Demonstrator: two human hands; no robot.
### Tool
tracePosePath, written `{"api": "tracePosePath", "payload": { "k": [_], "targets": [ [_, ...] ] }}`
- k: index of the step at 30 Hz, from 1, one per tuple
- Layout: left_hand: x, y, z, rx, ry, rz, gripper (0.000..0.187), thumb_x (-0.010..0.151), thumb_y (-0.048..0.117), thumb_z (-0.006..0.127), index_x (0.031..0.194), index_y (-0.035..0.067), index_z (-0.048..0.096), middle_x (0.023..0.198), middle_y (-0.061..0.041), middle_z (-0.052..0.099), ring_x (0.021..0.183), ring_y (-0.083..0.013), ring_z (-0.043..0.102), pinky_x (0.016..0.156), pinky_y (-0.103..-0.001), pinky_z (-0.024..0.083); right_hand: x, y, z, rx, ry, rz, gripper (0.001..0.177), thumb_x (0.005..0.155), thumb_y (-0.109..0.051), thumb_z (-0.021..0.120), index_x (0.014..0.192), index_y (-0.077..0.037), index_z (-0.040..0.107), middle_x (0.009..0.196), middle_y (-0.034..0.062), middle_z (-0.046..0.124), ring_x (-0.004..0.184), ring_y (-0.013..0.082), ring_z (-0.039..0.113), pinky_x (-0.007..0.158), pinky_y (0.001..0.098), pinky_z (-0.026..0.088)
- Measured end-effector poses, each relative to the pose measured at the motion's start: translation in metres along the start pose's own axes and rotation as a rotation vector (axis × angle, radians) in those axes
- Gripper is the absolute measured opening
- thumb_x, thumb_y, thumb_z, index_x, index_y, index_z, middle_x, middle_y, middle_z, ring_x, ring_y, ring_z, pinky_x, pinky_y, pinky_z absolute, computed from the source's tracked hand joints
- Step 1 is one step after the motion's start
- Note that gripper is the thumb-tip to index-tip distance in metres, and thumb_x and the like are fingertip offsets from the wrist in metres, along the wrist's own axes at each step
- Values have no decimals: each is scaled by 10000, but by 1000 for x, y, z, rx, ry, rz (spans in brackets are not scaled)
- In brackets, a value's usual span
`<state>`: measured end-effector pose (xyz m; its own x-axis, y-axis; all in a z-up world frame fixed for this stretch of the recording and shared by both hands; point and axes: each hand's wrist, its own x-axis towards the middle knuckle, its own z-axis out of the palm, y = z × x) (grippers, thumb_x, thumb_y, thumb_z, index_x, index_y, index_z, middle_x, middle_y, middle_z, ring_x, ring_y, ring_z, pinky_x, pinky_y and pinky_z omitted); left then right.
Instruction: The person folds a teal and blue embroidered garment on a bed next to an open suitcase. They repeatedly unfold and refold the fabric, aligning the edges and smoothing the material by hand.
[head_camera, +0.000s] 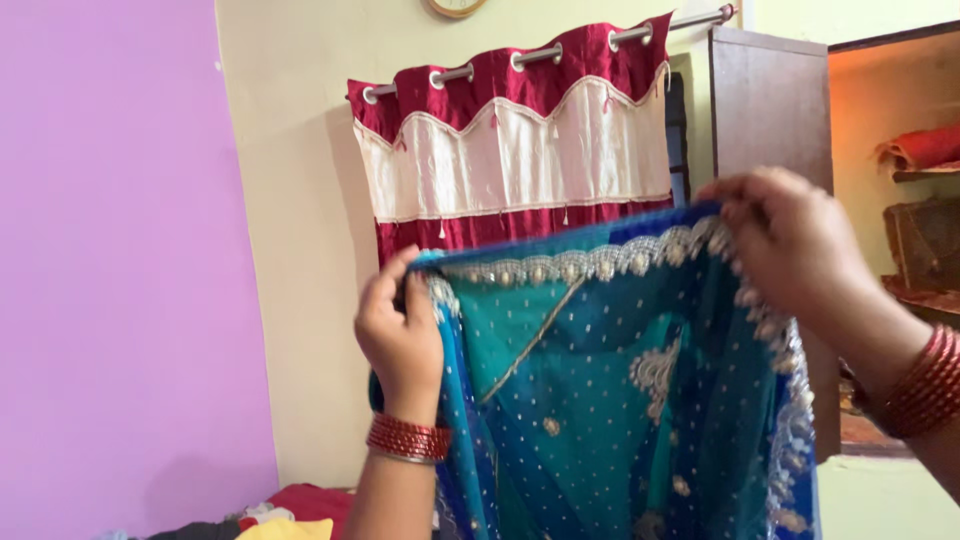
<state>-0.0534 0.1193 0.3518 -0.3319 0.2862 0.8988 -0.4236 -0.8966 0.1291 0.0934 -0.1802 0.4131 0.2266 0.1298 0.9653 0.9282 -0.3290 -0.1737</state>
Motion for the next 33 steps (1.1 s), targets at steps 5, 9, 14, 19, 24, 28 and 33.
{"api": "tracePosePath", "payload": {
  "k": [5, 9, 14, 19, 24, 28, 33],
  "targets": [
    [25, 9, 10, -17, 22, 136, 228, 986, -28, 609, 1180, 15, 721, 1114, -128, 744, 1039, -226, 729, 950, -330, 566, 4, 6, -9, -122, 265, -261, 171, 1083, -16, 575, 1177, -22, 718, 1066, 177, 689, 992, 328, 676, 886, 413, 533],
    [10, -15, 23, 14, -146, -20, 244, 931, -2, 627, 1143, 33, 743, 1058, -129, 764, 951, -227, 746, 870, -330, 567, -10, 23, 9, -194, 124, -213, 231, 993, 10, 561, 1138, -40, 733, 1057, 186, 693, 982, 359, 667, 902, 446, 526],
    [-38, -38, 26, 71, -333, -242, 212, 907, 53, 647, 1084, 52, 763, 1016, -128, 771, 888, -230, 771, 799, -339, 590, -42, 44, 18, -187, -94, 5, 230, 946, -47, 586, 1118, -67, 738, 1058, 155, 705, 946, 336, 692, 862, 422, 552],
    [-58, -35, 38, 1, -264, -73, 222, 917, 11, 634, 1103, 30, 754, 1016, -136, 763, 918, -236, 757, 812, -337, 584, -48, 57, -4, -285, -46, 58, 237, 966, -70, 593, 1153, -74, 739, 1092, 144, 697, 983, 326, 698, 885, 419, 554],
    [-76, -27, 53, -167, -386, -315, 202, 920, 35, 657, 1099, 38, 751, 970, -85, 765, 757, -142, 736, 679, -275, 579, -63, 69, -16, -311, -49, 49, 321, 903, -27, 563, 1172, -77, 730, 1080, 143, 688, 983, 306, 710, 898, 402, 560],
    [-96, -22, 51, -103, -544, -431, 221, 912, 41, 664, 1106, 50, 770, 851, -73, 752, 638, -118, 672, 591, -271, 529, -80, 85, -19, -369, -165, 171, 230, 946, -107, 641, 1148, -81, 748, 1081, 135, 718, 999, 319, 702, 880, 400, 556],
    [-110, -9, 31, -104, -640, -374, 246, 901, 35, 678, 1119, 57, 789, 788, -48, 702, 606, -83, 627, 561, -258, 502, -105, 105, -45, -300, -240, 286, 207, 969, -144, 652, 1137, -62, 741, 1068, 107, 748, 946, 235, 750, 870, 350, 585]
  ]
}}
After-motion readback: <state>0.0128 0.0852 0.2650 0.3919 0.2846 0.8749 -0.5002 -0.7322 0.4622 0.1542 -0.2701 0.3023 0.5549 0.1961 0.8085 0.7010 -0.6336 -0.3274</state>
